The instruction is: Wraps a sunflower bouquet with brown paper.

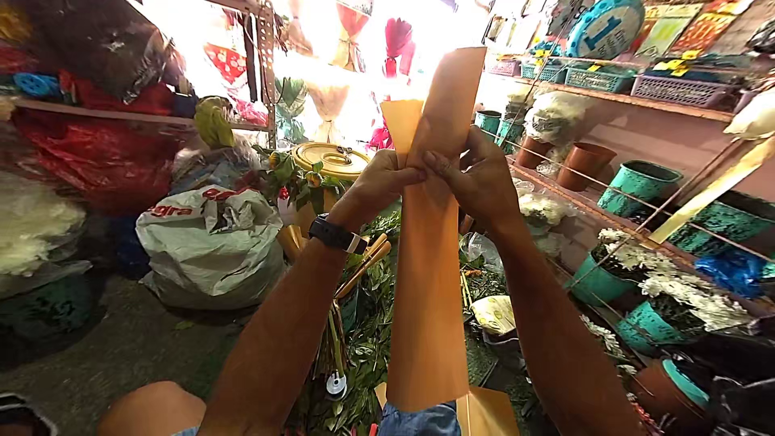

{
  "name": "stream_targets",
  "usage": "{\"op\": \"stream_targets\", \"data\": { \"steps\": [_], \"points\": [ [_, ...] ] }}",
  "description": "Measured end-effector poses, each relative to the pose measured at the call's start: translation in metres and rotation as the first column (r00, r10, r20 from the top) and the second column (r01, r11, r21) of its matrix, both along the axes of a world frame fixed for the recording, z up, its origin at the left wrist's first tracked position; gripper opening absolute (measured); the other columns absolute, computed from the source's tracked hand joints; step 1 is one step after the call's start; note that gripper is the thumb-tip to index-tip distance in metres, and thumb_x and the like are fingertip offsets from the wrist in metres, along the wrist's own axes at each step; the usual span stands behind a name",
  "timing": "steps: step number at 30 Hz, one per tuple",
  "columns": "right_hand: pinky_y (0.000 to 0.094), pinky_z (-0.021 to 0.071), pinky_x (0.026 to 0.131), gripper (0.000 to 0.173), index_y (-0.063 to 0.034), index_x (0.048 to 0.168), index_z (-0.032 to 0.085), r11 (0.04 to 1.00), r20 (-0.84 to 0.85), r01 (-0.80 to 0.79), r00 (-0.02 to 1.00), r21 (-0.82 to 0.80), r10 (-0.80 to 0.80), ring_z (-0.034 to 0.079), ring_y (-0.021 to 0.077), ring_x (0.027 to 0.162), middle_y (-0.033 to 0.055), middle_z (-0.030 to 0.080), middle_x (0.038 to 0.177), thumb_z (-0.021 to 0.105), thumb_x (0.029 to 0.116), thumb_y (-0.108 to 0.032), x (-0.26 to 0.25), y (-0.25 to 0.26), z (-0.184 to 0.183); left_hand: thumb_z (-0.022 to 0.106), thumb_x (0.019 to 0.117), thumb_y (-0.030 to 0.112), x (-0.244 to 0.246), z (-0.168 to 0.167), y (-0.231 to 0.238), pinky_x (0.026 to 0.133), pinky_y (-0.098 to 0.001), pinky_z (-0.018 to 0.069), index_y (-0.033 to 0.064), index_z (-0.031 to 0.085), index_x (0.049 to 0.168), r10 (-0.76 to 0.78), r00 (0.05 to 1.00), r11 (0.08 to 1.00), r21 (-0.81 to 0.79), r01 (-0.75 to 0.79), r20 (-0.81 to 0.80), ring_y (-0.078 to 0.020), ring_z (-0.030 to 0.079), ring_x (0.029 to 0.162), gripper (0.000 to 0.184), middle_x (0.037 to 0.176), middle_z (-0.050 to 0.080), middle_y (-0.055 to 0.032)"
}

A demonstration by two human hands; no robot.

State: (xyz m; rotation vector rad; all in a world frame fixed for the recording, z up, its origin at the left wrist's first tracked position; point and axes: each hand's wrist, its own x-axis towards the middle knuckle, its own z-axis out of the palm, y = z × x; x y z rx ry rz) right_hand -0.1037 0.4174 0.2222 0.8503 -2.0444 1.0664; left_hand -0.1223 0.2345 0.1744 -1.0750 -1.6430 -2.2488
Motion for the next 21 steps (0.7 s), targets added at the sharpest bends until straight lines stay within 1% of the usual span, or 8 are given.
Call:
{"op": "stream_targets", "data": {
  "steps": [2, 4, 6, 8, 10, 13, 17, 21],
  "points": [
    [0.0337, 0.0578, 0.075, 0.074, -0.0089, 0.136, 0.051, 0.996, 0.032, 0.074, 0.997, -0.057, -0.072, 0.066, 0.0169, 0.095, 0.0102, 0.061, 0.125, 0.085, 0.0805, -0.045, 0.0, 0.006, -0.001, 0.059, 0.095, -0.006, -0.005, -0.007, -0.003, 0.083, -0.034, 0.0614, 0.0, 0.065, 0.104, -0.031, 0.999, 0.999, 0.011, 0.031, 0.02, -0.014, 0.071, 0.086, 0.012, 0.094, 0.073, -0.0072],
    [0.039, 0.0613, 0.086, 0.1, -0.016, 0.154, 0.033, 0.988, 0.303, -0.028, 0.95, -0.153, 0.074, 0.066, 0.0206, 0.112, 0.0093, 0.056, 0.142, 0.089, 0.0754, -0.04, -0.003, 0.013, 0.001, 0.06, 0.0936, -0.003, -0.008, -0.013, -0.005, 0.083, -0.034, 0.0611, 0.0014, 0.066, 0.104, -0.071, 0.997, 0.997, -0.009, 0.072, 0.041, -0.0131, 0.071, 0.087, 0.013, 0.094, 0.073, -0.0058],
    [0.0432, 0.0635, 0.086, 0.096, -0.0167, 0.155, 0.03, 0.938, 0.462, -0.187, 0.831, -0.292, 0.309, 0.072, 0.0258, 0.105, 0.0131, 0.067, 0.127, 0.088, 0.0794, -0.023, -0.007, 0.013, -0.003, 0.06, 0.0931, -0.004, -0.009, -0.018, -0.003, 0.083, -0.0324, 0.0601, 0.0025, 0.067, 0.101, -0.119, 0.992, 0.992, -0.027, 0.12, 0.05, -0.0114, 0.07, 0.086, 0.012, 0.093, 0.073, -0.0045],
    [0.0413, 0.0638, 0.087, 0.079, -0.0069, 0.148, 0.037, 0.89, 0.409, -0.282, 0.81, -0.357, 0.42, 0.073, 0.0257, 0.101, 0.0157, 0.07, 0.117, 0.083, 0.0829, -0.008, -0.013, 0.009, -0.008, 0.06, 0.0934, -0.003, -0.01, -0.023, 0.001, 0.082, -0.0316, 0.0602, 0.0024, 0.067, 0.099, -0.145, 0.988, 0.988, -0.04, 0.147, 0.044, -0.011, 0.07, 0.086, 0.011, 0.091, 0.073, -0.0045],
    [0.0403, 0.0648, 0.086, 0.072, -0.0028, 0.142, 0.042, 0.879, 0.329, -0.277, 0.85, -0.387, 0.412, 0.074, 0.0245, 0.098, 0.0149, 0.071, 0.113, 0.083, 0.0822, -0.004, -0.016, 0.005, -0.009, 0.062, 0.0936, -0.002, -0.007, -0.032, 0.005, 0.082, -0.0334, 0.0614, 0.0008, 0.067, 0.101, -0.135, 0.989, 0.99, -0.022, 0.136, 0.063, -0.013, 0.071, 0.086, 0.009, 0.092, 0.074, -0.0066],
    [0.0404, 0.0659, 0.084, 0.07, -0.0012, 0.138, 0.045, 0.87, 0.263, -0.251, 0.885, -0.424, 0.384, 0.074, 0.0245, 0.098, 0.0143, 0.071, 0.112, 0.084, 0.0812, -0.004, -0.02, 0.006, -0.009, 0.067, 0.0916, 0.0, 0.006, -0.06, 0.012, 0.082, -0.0376, 0.063, -0.002, 0.063, 0.117, -0.078, 0.989, 0.994, -0.072, 0.088, 0.124, -0.018, 0.072, 0.089, 0.026, 0.1, 0.073, -0.0109],
    [0.0396, 0.0656, 0.086, 0.072, 0.0006, 0.139, 0.043, 0.873, 0.253, -0.226, 0.899, -0.432, 0.358, 0.074, 0.0246, 0.099, 0.0144, 0.07, 0.113, 0.084, 0.0802, 0.0, -0.031, 0.012, -0.012, 0.068, 0.0928, 0.0, 0.01, -0.104, 0.021, 0.075, -0.0365, 0.0641, -0.0034, 0.067, 0.109, -0.079, 0.967, 0.993, -0.062, 0.096, 0.241, -0.0187, 0.074, 0.081, 0.017, 0.093, 0.075, -0.013],
    [0.0397, 0.0663, 0.085, 0.075, 0.0023, 0.139, 0.043, 0.892, 0.279, -0.153, 0.915, -0.426, 0.291, 0.075, 0.0255, 0.098, 0.0155, 0.071, 0.113, 0.087, 0.0788, -0.005, -0.047, 0.014, -0.018, 0.068, 0.0931, -0.002, 0.008, -0.119, 0.032, 0.074, -0.0359, 0.0639, -0.0032, 0.068, 0.106, -0.025, 0.951, 0.999, -0.036, 0.038, 0.309, -0.0172, 0.073, 0.079, 0.013, 0.091, 0.075, -0.0112]
  ]
}}
